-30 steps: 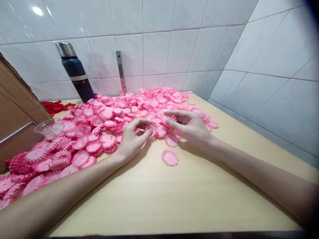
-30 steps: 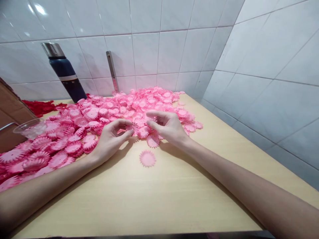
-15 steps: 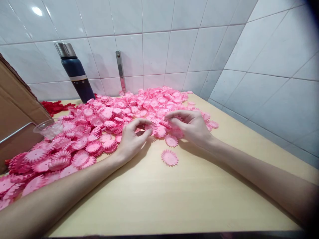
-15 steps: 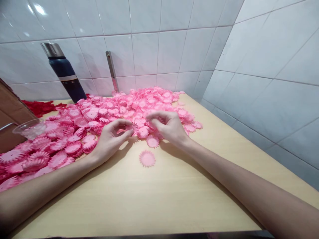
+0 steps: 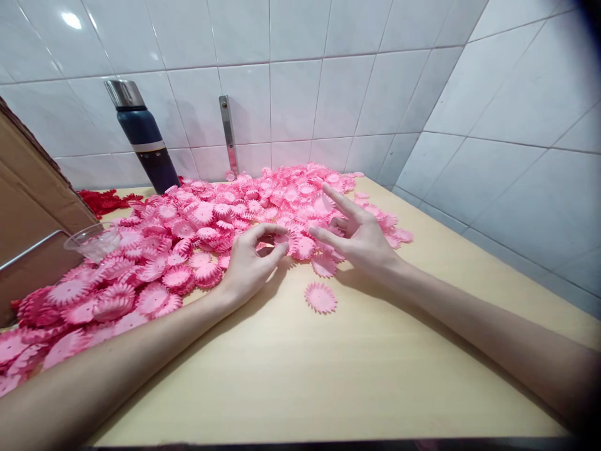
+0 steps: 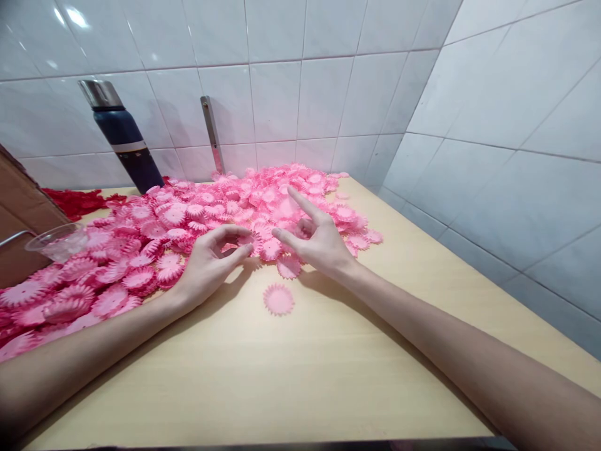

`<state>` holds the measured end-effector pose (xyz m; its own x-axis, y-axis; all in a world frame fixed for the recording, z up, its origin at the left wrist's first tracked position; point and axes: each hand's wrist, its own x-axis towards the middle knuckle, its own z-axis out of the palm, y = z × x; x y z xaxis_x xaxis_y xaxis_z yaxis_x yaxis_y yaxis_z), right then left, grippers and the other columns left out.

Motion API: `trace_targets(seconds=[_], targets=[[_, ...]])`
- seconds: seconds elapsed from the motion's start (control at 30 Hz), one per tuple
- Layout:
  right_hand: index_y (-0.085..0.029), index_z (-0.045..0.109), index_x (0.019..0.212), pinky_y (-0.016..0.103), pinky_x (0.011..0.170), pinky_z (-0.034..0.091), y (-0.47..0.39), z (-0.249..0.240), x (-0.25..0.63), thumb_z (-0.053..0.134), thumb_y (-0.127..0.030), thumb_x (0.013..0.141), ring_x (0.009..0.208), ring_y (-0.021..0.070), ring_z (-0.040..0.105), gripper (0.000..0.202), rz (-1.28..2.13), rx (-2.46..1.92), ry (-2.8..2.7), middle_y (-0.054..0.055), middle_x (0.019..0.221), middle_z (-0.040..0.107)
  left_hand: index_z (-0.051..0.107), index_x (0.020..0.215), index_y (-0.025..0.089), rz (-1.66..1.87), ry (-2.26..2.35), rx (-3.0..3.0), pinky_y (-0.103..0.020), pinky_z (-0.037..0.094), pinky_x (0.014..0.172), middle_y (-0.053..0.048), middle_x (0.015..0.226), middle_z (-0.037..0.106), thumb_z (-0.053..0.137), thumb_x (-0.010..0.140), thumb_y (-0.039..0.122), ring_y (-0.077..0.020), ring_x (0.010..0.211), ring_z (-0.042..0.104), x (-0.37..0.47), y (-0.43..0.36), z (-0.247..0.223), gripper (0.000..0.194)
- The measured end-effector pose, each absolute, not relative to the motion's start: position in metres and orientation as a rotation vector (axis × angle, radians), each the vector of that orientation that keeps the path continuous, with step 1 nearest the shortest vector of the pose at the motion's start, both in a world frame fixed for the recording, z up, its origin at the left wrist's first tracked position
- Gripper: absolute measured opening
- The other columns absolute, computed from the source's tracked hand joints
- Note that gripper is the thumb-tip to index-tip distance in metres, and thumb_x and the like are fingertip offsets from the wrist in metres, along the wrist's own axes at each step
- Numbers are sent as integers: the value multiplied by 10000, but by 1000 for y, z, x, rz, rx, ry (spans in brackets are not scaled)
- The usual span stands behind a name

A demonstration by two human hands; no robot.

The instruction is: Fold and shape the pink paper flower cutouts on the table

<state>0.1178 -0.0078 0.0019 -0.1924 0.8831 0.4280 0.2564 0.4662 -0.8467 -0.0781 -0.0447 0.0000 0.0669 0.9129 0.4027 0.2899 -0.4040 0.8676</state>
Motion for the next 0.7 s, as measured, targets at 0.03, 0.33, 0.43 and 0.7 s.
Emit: trace_targets(seconds=[0.03, 0.33, 0.43, 0.7], targets=[[-324, 402, 1424, 371, 675, 559, -8, 3, 118, 741, -322, 725, 783, 188, 608, 777, 704, -999, -1719, 100, 1269, 567, 661, 938, 142, 1354, 1203, 1749, -265, 537, 739, -77, 959, 669, 659, 764, 220, -170, 877, 637, -78, -45, 0, 190], [-234, 724, 908, 441, 876, 505, -3, -4, 117, 726, -236, 765, 994, 240, 592, 143, 261, -594, -2113, 63, 983, 684, 642, 1068, 137, 1345, 956, 1659, -347, 561, 864, -108, 1121, 614, 771, 689, 248, -192, 977, 622, -78, -43, -7, 416], [-223, 722, 912, 419, 807, 526, -1, -6, 116, 670, -176, 812, 912, 225, 615, 122, 278, -536, -2108, 59, 894, 712, 585, 1203, 175, 1344, 886, 1634, -345, 558, 886, -89, 1104, 621, 757, 711, 230, -187, 1010, 616, -78, -44, -6, 525], [-231, 732, 874, 381, 738, 526, -4, -4, 115, 694, -172, 791, 855, 212, 617, 109, 404, -479, -2091, 53, 865, 715, 660, 1061, 134, 1378, 947, 1584, -331, 589, 796, -96, 1031, 669, 748, 724, 290, -205, 947, 661, -76, -47, -2, 382]])
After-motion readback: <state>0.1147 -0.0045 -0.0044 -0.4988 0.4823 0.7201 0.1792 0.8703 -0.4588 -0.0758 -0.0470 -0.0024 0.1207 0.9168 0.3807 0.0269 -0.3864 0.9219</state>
